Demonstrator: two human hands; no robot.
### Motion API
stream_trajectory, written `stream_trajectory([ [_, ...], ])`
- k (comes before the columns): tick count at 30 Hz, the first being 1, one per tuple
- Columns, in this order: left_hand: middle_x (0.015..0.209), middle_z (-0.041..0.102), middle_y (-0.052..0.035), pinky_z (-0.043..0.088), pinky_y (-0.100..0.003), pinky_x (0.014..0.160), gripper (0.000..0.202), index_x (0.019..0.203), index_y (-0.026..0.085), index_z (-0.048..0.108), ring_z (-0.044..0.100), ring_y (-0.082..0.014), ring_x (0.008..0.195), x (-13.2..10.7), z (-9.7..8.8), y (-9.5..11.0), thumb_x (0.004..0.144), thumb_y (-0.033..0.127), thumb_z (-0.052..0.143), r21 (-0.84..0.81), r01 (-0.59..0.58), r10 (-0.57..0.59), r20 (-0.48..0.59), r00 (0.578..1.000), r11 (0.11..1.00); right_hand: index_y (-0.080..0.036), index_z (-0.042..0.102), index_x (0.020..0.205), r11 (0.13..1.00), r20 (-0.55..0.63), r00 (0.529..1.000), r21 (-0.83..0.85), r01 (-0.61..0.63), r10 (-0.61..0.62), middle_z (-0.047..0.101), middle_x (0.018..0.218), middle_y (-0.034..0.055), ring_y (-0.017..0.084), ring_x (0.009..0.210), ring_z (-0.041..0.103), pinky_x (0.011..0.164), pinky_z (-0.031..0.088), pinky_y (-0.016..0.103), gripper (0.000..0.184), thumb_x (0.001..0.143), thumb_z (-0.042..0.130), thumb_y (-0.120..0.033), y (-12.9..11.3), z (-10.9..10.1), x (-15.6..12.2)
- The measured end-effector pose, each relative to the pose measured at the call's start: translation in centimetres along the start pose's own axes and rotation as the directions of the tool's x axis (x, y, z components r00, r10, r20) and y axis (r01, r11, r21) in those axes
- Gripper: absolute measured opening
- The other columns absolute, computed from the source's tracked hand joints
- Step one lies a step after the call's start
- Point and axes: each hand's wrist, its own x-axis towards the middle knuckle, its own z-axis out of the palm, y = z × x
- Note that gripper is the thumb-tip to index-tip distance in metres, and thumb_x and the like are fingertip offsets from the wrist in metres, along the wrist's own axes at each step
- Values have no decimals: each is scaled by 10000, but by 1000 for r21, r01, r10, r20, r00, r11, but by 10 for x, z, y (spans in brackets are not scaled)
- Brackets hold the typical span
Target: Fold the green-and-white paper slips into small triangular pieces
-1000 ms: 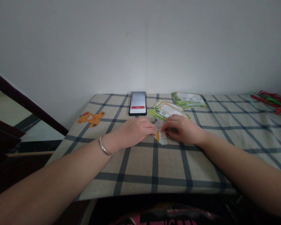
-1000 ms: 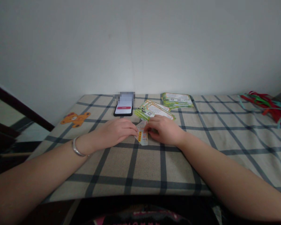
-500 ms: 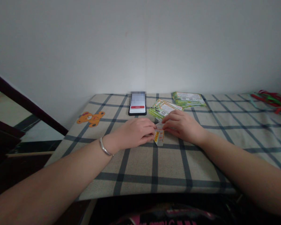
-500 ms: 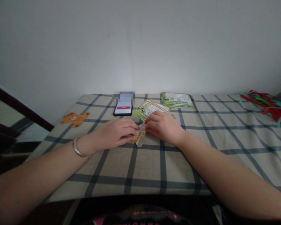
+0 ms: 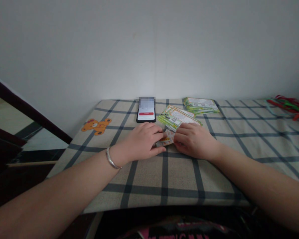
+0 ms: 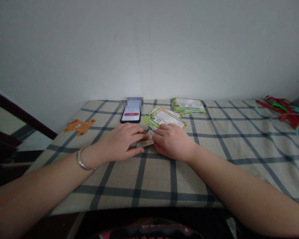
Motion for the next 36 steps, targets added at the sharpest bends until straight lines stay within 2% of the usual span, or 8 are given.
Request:
stream_trajectory([
  [6,1052,641,-87,471,-424,907,325,1083,158,672,560,-251,1015,1,1,1,938,411,526,-41,14,-14,-2,1000,999,-178,652,784,990,25,1000,140,-19,16,627,747,41,173,725,539,662,367,296,152,879,548,-236,-1,1,0],
  [11,999,642,-73,471,-407,887,260,999,161,682,564,-239,984,2,0,3,921,378,562,-64,28,-27,13,1000,998,-190,658,872,954,97,991,276,-116,93,652,809,30,168,751,583,676,404,281,98,859,576,-241,2,0,-2],
  [19,934,641,-56,468,-369,833,210,926,176,700,575,-213,934,2,-2,4,923,339,568,-138,73,-72,12,997,988,-194,660,1061,927,119,979,320,-195,165,696,920,58,207,848,637,748,455,314,251,840,623,-307,2,-1,-3],
  [28,878,622,-54,454,-358,802,214,917,177,706,567,-209,895,2,-2,2,928,335,563,-140,57,-55,20,998,988,-194,713,942,906,199,970,369,-206,140,669,855,53,187,816,611,718,440,301,170,892,587,-296,5,-4,-1],
  [36,876,634,-39,451,-322,788,179,947,200,726,572,-183,878,3,1,-5,927,306,582,-280,67,-64,20,998,958,-206,720,905,809,180,975,548,-212,133,674,845,25,147,798,605,743,454,276,99,860,652,-262,12,1,-3],
])
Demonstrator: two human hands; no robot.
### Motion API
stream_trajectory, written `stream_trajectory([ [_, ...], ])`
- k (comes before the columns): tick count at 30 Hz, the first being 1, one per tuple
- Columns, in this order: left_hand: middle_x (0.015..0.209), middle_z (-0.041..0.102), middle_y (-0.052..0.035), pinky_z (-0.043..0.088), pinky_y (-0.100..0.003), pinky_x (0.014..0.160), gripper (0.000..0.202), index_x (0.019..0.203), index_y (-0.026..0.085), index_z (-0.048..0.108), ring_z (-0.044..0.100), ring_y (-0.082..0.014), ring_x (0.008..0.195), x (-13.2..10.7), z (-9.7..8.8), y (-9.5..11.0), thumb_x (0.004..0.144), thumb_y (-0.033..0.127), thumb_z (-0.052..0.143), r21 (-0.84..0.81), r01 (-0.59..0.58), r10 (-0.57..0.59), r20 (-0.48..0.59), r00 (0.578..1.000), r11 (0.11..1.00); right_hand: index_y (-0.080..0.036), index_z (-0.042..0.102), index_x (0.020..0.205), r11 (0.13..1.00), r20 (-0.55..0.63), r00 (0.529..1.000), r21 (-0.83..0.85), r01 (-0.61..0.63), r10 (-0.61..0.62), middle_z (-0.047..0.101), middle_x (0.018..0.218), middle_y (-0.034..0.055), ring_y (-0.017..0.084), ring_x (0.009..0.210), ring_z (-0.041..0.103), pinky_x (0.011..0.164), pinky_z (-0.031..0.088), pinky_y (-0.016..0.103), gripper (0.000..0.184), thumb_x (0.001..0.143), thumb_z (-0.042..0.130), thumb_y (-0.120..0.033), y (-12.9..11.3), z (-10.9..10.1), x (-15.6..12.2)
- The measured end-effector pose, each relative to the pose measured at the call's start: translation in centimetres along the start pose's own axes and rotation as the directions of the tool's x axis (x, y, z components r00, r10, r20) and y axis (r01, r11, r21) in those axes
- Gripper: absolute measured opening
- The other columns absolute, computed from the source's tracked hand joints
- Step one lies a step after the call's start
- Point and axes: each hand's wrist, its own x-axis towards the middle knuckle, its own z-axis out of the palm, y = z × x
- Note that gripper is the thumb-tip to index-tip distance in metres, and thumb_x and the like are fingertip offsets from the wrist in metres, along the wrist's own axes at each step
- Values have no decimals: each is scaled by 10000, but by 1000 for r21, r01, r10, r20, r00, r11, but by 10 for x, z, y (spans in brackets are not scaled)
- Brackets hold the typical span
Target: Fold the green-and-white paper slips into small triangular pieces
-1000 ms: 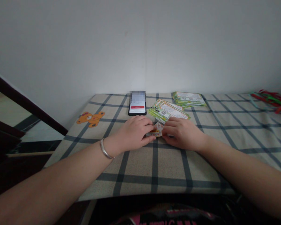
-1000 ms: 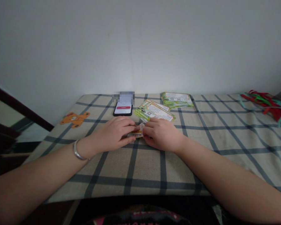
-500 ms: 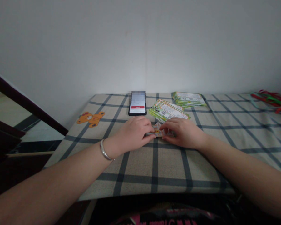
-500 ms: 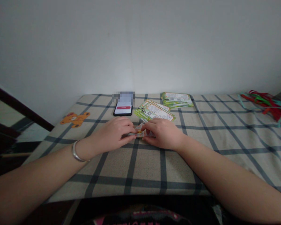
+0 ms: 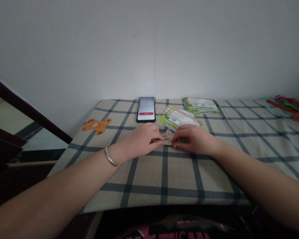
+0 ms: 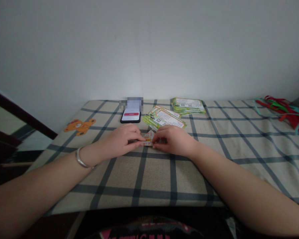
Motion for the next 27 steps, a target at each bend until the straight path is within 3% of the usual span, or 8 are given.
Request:
stream_trajectory([
  [5,871,643,-44,459,-318,803,160,943,195,732,573,-178,880,1,0,-1,918,250,584,-35,7,-7,-4,1000,999,-199,739,902,997,12,999,67,-38,37,690,827,27,136,755,610,702,456,264,123,875,646,-276,4,0,1],
  [9,902,642,-57,459,-336,810,207,960,190,724,576,-194,897,0,0,2,920,340,587,24,-8,8,-2,1000,1000,-197,748,886,997,14,998,53,-58,57,709,834,31,136,755,620,686,446,253,153,901,611,-262,4,0,1],
  [14,872,634,-38,448,-341,777,155,925,191,716,580,-196,870,1,3,5,906,299,605,98,16,-14,-17,1000,995,-210,738,929,989,-25,998,-131,-67,64,703,841,30,150,761,613,684,419,262,176,910,569,-254,-2,2,1],
  [20,832,613,-42,452,-339,758,172,814,167,697,573,-191,838,1,6,7,909,263,591,149,31,-26,-37,999,988,-191,721,927,920,-39,998,-386,-66,55,684,822,52,170,736,592,638,354,285,188,888,543,-237,-17,7,2],
  [27,787,631,-51,473,-339,735,219,814,146,692,568,-188,796,4,9,14,932,270,554,211,61,-47,-71,996,976,-183,705,893,909,-71,996,-410,-81,57,670,812,47,158,719,570,621,315,279,228,945,527,-316,-15,12,8],
])
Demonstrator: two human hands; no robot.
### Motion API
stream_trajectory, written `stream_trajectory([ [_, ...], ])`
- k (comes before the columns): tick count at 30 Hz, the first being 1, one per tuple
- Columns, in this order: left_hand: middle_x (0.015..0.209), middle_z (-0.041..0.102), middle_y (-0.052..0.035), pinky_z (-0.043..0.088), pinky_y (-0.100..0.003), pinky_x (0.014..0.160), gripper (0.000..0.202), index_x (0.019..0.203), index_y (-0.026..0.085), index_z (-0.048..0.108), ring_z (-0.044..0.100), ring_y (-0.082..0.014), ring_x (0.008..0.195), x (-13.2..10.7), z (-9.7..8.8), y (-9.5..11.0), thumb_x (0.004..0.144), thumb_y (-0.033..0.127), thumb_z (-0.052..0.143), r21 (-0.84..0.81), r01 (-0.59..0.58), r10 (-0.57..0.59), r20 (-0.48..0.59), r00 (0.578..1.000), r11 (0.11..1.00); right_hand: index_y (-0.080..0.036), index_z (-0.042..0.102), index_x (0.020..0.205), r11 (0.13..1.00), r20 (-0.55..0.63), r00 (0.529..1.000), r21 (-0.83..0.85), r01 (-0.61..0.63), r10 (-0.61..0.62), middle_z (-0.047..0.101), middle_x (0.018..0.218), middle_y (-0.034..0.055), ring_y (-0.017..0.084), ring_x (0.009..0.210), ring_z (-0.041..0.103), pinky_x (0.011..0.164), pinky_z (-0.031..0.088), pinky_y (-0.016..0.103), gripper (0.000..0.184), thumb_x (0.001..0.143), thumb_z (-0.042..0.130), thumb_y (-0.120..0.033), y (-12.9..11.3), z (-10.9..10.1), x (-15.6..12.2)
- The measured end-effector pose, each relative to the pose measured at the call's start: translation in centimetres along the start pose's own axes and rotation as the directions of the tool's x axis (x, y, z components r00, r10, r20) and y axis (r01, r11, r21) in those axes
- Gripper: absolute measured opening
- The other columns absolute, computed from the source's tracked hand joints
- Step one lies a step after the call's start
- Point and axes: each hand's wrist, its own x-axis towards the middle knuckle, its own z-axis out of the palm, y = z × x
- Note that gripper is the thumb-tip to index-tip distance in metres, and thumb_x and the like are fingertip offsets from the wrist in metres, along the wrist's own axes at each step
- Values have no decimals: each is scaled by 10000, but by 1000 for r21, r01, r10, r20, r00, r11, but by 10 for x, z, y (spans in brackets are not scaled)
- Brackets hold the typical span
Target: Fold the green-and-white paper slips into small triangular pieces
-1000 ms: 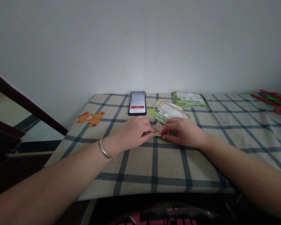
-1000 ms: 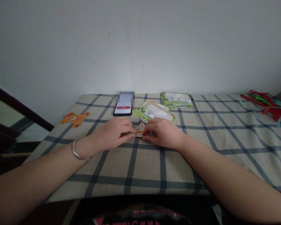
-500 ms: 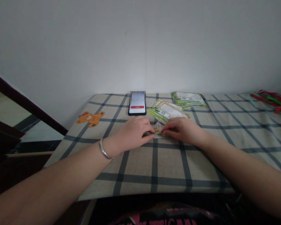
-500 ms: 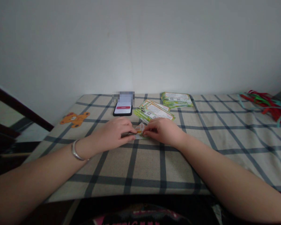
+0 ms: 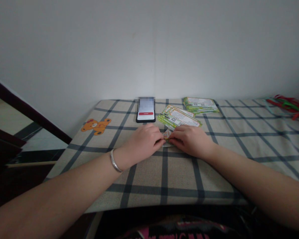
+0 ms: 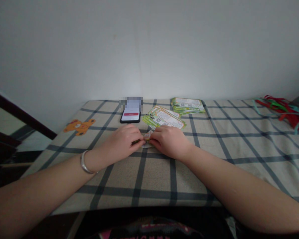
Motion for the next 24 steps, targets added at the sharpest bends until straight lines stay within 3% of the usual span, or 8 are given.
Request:
stream_trajectory([
  [7,825,648,-47,490,-328,724,192,844,143,699,584,-185,810,-1,2,1,926,271,581,23,24,-24,-34,999,999,-167,688,825,998,-12,1000,57,10,-9,659,764,39,173,730,564,695,345,303,179,919,576,-271,4,3,6],
  [12,807,672,-48,487,-329,715,179,843,139,698,597,-190,797,0,4,-1,918,266,597,45,32,-31,-22,999,998,-170,688,779,981,-64,998,192,-15,28,670,730,28,159,706,566,681,362,281,139,879,616,-235,7,7,8],
  [17,813,689,-37,487,-326,721,148,851,161,708,604,-187,805,2,6,-4,898,276,628,-23,69,-70,-35,997,997,-184,702,765,939,-54,992,331,-93,118,681,701,8,129,642,560,617,361,246,107,846,638,-213,8,11,8],
  [24,837,695,-34,494,-342,751,113,873,172,714,613,-196,834,3,5,-5,877,268,655,-152,145,-148,-11,989,978,-194,710,803,932,25,982,309,-188,190,672,690,5,123,611,544,573,345,242,79,814,686,-268,11,5,3],
])
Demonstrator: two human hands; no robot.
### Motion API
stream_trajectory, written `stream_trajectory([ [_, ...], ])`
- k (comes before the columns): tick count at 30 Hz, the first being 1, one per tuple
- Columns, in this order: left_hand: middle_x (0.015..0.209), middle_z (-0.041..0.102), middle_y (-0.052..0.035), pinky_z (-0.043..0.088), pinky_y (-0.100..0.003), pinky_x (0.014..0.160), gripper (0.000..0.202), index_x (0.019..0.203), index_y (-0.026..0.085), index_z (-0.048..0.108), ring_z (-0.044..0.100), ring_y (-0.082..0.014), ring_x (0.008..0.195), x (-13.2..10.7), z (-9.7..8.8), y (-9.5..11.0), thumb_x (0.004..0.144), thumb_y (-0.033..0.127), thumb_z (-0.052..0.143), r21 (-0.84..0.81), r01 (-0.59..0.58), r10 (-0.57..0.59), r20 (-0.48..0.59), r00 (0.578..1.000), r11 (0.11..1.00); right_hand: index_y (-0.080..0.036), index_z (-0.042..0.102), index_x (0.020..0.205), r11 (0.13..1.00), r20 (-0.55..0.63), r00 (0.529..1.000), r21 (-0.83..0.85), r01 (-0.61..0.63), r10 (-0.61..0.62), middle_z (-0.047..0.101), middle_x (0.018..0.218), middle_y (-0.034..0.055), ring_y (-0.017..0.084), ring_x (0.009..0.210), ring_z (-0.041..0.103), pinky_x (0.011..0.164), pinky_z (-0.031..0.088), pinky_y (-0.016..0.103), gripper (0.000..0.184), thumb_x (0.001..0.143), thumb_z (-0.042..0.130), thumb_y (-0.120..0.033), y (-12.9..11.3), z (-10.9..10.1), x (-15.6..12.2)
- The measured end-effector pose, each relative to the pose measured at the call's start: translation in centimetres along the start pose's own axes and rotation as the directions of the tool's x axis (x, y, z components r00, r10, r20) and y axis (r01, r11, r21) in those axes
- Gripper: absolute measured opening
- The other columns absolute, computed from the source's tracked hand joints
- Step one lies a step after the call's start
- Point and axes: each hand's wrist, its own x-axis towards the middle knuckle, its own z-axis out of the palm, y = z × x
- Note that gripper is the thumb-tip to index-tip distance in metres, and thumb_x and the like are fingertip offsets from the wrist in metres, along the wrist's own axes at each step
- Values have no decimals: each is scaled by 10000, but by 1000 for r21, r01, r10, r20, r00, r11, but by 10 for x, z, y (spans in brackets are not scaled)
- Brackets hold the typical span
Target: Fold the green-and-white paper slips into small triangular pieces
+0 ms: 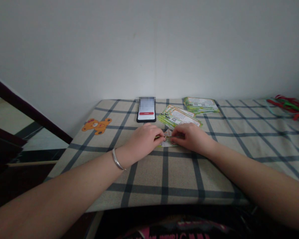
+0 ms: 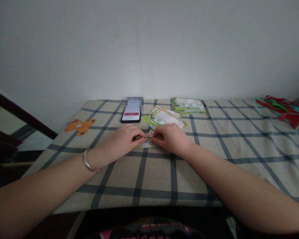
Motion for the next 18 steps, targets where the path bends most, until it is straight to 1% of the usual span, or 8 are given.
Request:
stream_trajectory([
  [2,844,697,-33,493,-343,758,114,878,173,716,612,-196,843,0,-1,0,880,268,653,-10,-4,4,7,1000,1000,-199,709,814,999,40,998,0,-42,42,669,682,2,121,589,535,546,335,242,133,823,687,-330,2,-5,-3],
  [3,848,697,-33,492,-344,758,115,885,174,718,611,-196,846,0,-1,0,882,268,651,-13,-5,5,12,1000,1000,-203,707,810,998,72,996,0,-57,57,668,680,-2,121,582,531,535,333,241,135,820,691,-336,3,-8,-4],
  [5,858,698,-36,490,-343,755,120,905,177,722,608,-195,849,-1,-2,0,886,268,647,-17,-5,6,20,1000,1000,-210,706,812,996,136,987,13,-86,84,679,695,-7,121,590,548,535,350,239,115,829,680,-321,4,-14,-6],
  [8,866,701,-40,487,-341,746,122,919,176,727,605,-193,845,-1,-2,-1,891,259,641,-17,-1,2,26,1000,1000,-216,710,819,986,188,969,21,-165,158,691,709,-10,127,604,571,535,373,244,59,819,686,-270,3,-21,-8],
  [10,858,701,-41,485,-341,744,127,917,177,730,605,-195,845,-1,-2,-1,894,260,638,-8,4,-4,28,1000,1000,-221,715,824,976,210,956,22,-216,207,700,721,-11,133,625,590,546,388,248,34,810,686,-233,3,-24,-8],
  [12,857,701,-42,484,-345,747,136,925,180,732,605,-199,852,-2,-2,-1,898,268,633,0,10,-10,31,999,1000,-226,721,817,969,225,946,26,-246,235,708,730,-10,138,643,601,560,399,254,61,824,661,-218,2,-25,-8],
  [18,861,702,-39,475,-342,751,140,923,180,732,600,-201,851,-3,-1,-1,899,275,632,7,12,-12,34,999,1000,-206,707,821,959,249,931,24,-282,268,710,781,12,145,676,600,574,398,258,117,838,593,-222,0,-24,-6],
])
